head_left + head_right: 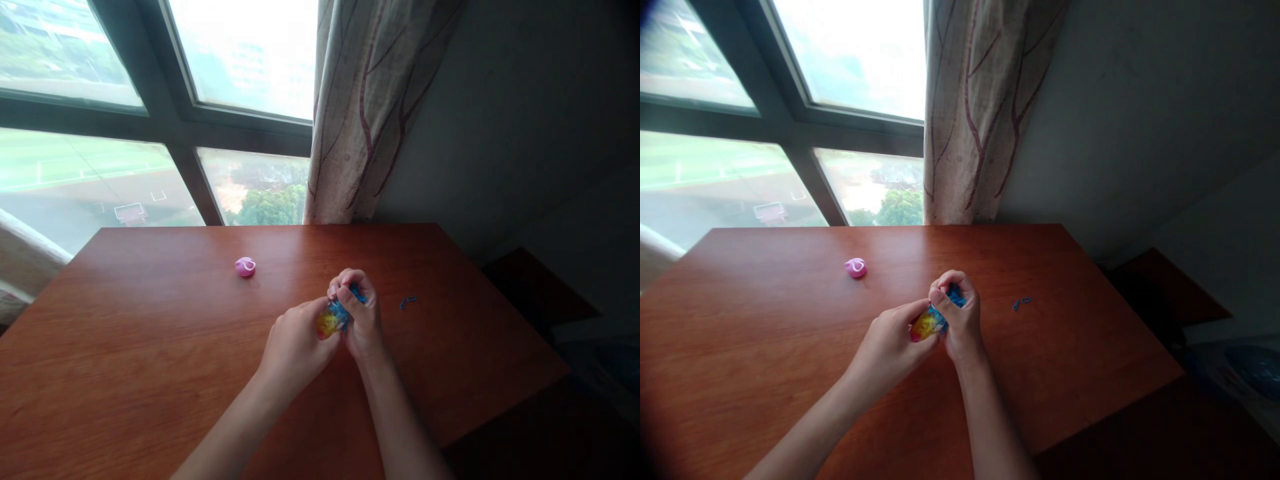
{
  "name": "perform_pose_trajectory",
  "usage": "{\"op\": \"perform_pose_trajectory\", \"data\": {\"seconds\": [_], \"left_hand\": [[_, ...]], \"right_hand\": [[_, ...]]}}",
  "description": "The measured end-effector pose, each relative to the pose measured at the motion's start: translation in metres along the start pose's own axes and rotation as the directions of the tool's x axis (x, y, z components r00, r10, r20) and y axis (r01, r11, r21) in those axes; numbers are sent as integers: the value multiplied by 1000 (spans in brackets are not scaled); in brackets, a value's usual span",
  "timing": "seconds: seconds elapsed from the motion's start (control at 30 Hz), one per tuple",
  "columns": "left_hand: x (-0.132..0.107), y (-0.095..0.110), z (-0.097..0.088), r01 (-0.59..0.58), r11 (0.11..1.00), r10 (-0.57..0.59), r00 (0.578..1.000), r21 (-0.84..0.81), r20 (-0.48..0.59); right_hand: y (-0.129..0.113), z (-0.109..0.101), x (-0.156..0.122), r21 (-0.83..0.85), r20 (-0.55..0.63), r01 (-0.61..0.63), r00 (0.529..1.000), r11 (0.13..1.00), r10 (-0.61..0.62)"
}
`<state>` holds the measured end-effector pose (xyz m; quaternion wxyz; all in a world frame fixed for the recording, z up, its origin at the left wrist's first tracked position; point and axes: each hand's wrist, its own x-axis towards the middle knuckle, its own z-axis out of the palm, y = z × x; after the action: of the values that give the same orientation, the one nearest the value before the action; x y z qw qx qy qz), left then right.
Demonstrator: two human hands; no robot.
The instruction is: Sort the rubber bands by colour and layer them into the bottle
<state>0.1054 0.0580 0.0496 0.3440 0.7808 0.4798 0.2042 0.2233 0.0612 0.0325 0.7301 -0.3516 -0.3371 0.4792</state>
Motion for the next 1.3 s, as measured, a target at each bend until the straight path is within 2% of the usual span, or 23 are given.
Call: {"op": "perform_pose_trajectory", "data": {"seconds": [0.13,0.27,0.47,0.67,0.87,1.03,1.17,1.3], "left_hand": [[1,-2,1,-7,1000,7,1000,14,-13],[0,0,0,-4,1000,4,1000,2,-21],[-1,3,-1,25,999,-26,999,-30,-43],[0,0,1,-3,998,1,999,-60,-47],[1,-3,3,0,999,-1,1000,-54,-8],[1,-4,3,7,999,-7,1000,-44,4],[2,-5,2,7,1000,-6,1000,-27,14],[2,-4,1,-12,1000,12,1000,-16,14]], "right_hand": [[3,-1,3,-105,61,76,996,992,-70],[6,-3,3,-129,-1,78,997,989,-79],[5,-2,2,57,-17,-7,1000,998,8],[5,-2,3,224,-63,-70,994,972,87],[3,-1,2,248,-41,-30,998,968,42],[0,0,3,355,-45,-98,992,930,122],[4,-2,4,320,-78,-107,987,941,139],[7,-5,3,289,-52,-78,994,954,97]]}}
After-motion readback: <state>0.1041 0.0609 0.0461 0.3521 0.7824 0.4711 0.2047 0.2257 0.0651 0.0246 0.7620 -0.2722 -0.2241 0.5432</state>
